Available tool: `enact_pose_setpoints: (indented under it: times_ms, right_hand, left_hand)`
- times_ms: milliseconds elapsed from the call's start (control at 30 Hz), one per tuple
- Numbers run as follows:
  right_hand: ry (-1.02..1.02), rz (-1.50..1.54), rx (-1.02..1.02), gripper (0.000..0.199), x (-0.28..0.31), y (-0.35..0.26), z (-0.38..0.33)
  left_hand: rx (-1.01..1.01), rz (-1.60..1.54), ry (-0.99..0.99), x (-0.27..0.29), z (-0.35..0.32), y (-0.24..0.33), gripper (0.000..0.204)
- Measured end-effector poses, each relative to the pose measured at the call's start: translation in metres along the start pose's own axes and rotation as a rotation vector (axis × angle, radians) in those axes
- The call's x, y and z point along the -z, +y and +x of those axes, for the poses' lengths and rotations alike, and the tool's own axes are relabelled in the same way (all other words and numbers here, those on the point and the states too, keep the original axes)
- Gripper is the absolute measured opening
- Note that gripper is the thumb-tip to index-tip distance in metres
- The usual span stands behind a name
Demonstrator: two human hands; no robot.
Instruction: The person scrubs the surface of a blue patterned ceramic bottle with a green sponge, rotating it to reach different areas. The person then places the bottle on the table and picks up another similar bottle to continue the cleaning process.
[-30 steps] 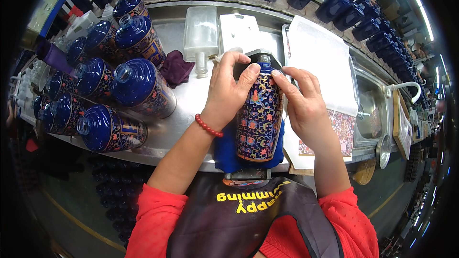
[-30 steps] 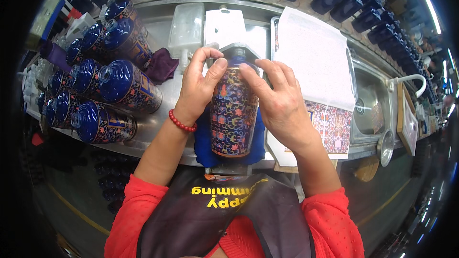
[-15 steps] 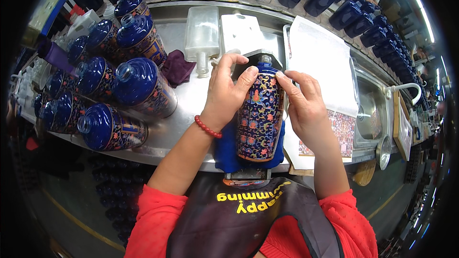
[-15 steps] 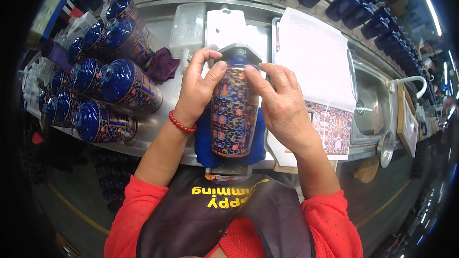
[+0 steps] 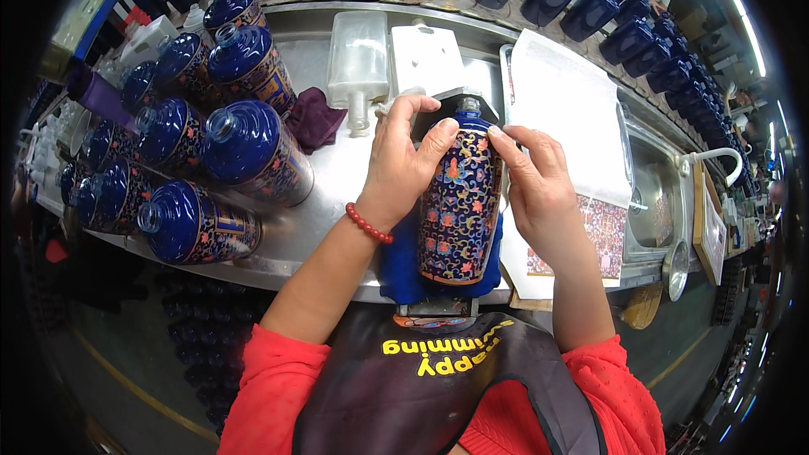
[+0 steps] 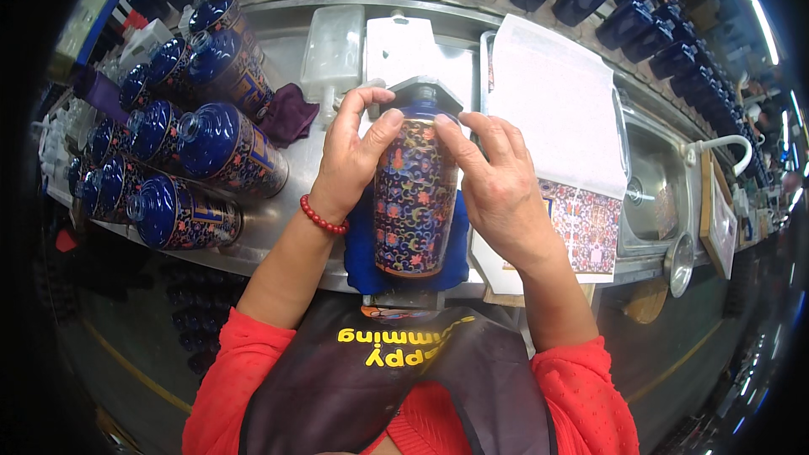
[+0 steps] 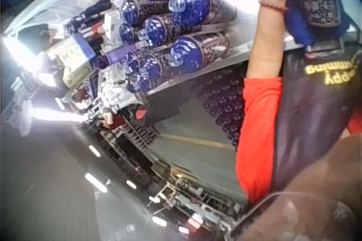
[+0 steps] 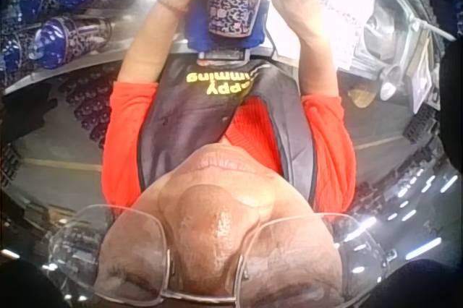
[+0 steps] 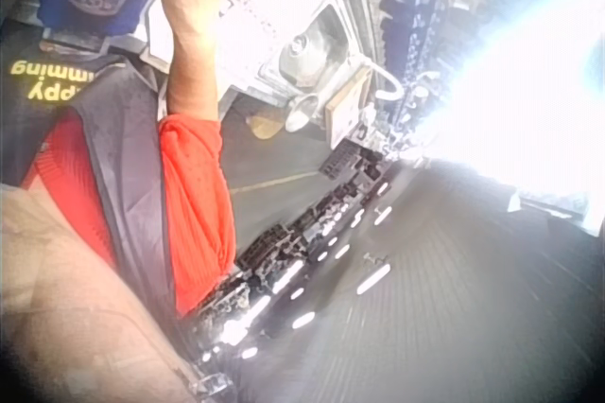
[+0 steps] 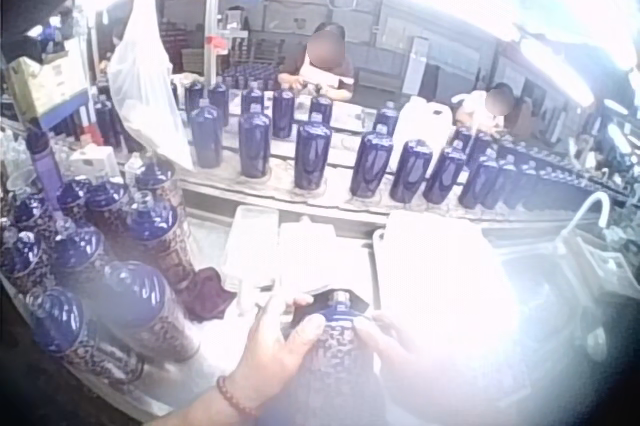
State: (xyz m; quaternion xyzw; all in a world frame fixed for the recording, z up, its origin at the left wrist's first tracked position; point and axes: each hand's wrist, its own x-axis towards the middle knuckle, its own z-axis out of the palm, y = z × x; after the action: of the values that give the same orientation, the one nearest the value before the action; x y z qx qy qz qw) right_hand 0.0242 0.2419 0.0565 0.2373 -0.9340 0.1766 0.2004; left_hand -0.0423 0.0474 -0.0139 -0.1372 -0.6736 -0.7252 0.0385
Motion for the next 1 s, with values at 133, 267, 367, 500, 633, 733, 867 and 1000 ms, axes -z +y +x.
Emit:
enact_pose_setpoints:
  times_ms: [133, 267, 367, 500, 633, 733, 867, 1000]
  right_hand:
    - [0.004, 0.017, -0.006, 0.065, 0.0, -0.002, 0.001]
    - [-0.004, 0.018, -0.014, 0.064, 0.0, -0.005, 0.001]
    - [-0.006, 0.02, -0.021, 0.062, 0.0, -0.005, 0.002]
    - [-0.015, 0.011, -0.036, 0.061, 0.001, -0.006, 0.002]
    - [-0.014, 0.008, -0.03, 0.061, 0.001, -0.007, 0.002]
    - [-0.01, 0.006, -0.023, 0.061, 0.001, -0.006, 0.002]
    - [-0.014, 0.008, -0.023, 0.062, -0.001, -0.004, 0.002]
    - [0.01, 0.026, -0.022, 0.066, -0.001, -0.003, 0.0]
  left_hand:
    - [-0.076, 0.032, 0.029, -0.001, 0.001, -0.002, 0.043]
    - [0.027, -0.004, 0.005, -0.003, -0.002, 0.0, 0.045]
    - [-0.012, 0.075, 0.011, -0.004, -0.001, 0.0, 0.046]
    - [0.044, 0.029, -0.004, -0.005, 0.003, 0.0, 0.046]
    - [0.003, 0.084, 0.008, -0.008, 0.003, 0.004, 0.046]
    - [0.011, 0.139, -0.006, -0.01, 0.0, 0.007, 0.045]
    - [0.048, 0.117, -0.002, -0.012, 0.002, 0.007, 0.042]
    - [0.041, 0.011, 0.073, -0.009, 0.002, 0.01, 0.036]
